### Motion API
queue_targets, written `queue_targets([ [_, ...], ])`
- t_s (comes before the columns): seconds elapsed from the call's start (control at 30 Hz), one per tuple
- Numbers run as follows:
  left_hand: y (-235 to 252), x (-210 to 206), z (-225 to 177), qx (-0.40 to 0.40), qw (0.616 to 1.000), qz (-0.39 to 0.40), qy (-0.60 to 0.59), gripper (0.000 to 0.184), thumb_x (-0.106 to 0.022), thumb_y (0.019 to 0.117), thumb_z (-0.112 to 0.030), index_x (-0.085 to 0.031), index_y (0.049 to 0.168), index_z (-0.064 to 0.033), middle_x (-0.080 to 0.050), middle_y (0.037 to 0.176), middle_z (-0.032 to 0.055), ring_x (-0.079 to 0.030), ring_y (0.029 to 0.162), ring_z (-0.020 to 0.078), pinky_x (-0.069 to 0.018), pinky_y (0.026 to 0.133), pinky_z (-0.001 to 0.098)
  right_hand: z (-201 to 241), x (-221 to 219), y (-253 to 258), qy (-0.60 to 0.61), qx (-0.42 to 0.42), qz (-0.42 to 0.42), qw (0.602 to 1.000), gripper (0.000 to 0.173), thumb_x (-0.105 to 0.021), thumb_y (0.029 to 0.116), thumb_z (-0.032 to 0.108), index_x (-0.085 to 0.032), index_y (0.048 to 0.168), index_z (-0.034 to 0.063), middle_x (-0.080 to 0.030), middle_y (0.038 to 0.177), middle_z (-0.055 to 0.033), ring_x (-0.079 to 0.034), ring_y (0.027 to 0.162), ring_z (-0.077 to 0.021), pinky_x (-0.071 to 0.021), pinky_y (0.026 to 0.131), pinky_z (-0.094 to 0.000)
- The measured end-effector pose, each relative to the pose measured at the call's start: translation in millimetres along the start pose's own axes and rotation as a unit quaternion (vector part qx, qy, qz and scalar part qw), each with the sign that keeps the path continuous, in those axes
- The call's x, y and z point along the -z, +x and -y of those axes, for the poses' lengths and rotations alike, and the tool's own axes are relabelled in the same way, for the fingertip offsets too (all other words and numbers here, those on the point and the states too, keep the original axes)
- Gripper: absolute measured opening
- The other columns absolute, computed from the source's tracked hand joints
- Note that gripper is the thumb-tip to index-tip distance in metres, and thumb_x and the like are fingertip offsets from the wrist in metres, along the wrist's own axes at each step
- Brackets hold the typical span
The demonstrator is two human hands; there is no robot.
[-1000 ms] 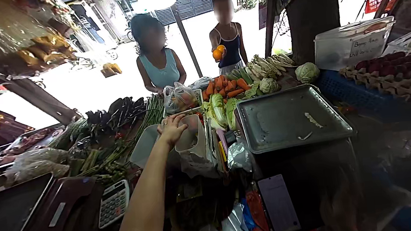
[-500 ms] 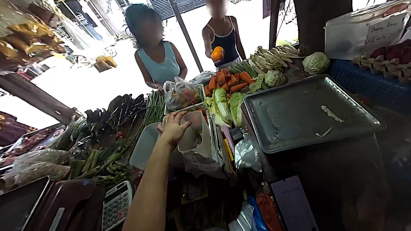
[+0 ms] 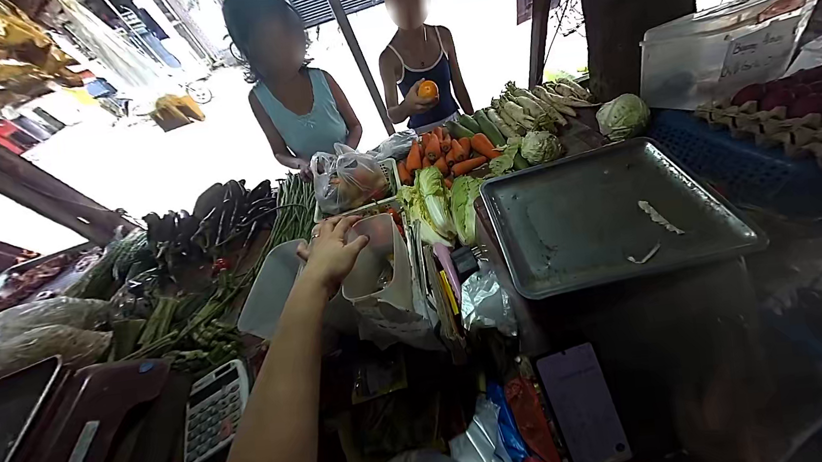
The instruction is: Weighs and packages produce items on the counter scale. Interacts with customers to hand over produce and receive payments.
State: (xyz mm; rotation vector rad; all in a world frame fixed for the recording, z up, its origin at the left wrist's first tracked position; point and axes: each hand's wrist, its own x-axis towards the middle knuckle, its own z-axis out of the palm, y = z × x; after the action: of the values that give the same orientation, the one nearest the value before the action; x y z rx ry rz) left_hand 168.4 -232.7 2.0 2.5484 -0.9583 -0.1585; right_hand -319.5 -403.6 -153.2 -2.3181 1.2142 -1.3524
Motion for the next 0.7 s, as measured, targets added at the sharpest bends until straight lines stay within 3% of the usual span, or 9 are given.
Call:
queue_targets([
  [0.13, 0, 1, -3, 0.006, 1.000, 0.001, -0.001, 0.043, -0.057, 0.1039, -0.035, -0.058, 0.145, -0.0210, -0.042, 0.159, 0.0121, -0.024, 0.152, 0.0407, -0.0075, 0.111, 0.0790, 5, 3, 3, -0.007, 0.001, 0.002, 1.000, 0.067, -0.047, 0.1020, 0.038, -0.046, 0.144, -0.0129, -0.041, 0.149, -0.0418, -0.035, 0.146, -0.0533, -0.0213, 0.123, -0.0573],
  [0.3, 3, 0, 1, 0.013, 1.000, 0.009, 0.002, 0.043, -0.059, 0.1034, -0.036, -0.057, 0.145, -0.0230, -0.041, 0.160, 0.0102, -0.023, 0.153, 0.0381, -0.0068, 0.111, 0.0785, -6, -2, -3, -0.003, 0.000, 0.000, 1.000, 0.067, -0.046, 0.1029, 0.042, -0.044, 0.148, -0.0078, -0.040, 0.153, -0.0373, -0.033, 0.149, -0.0471, -0.0184, 0.124, -0.0538],
  [0.7, 0, 0, -1, 0.012, 1.000, 0.005, 0.000, 0.041, -0.058, 0.1040, -0.034, -0.058, 0.144, -0.0227, -0.043, 0.158, 0.0115, -0.024, 0.152, 0.0386, -0.0075, 0.111, 0.0781, -5, -2, -5, 0.002, 0.006, -0.005, 1.000, 0.067, -0.044, 0.1032, 0.041, -0.043, 0.148, -0.0084, -0.040, 0.151, -0.0400, -0.033, 0.149, -0.0489, -0.0206, 0.124, -0.0531],
])
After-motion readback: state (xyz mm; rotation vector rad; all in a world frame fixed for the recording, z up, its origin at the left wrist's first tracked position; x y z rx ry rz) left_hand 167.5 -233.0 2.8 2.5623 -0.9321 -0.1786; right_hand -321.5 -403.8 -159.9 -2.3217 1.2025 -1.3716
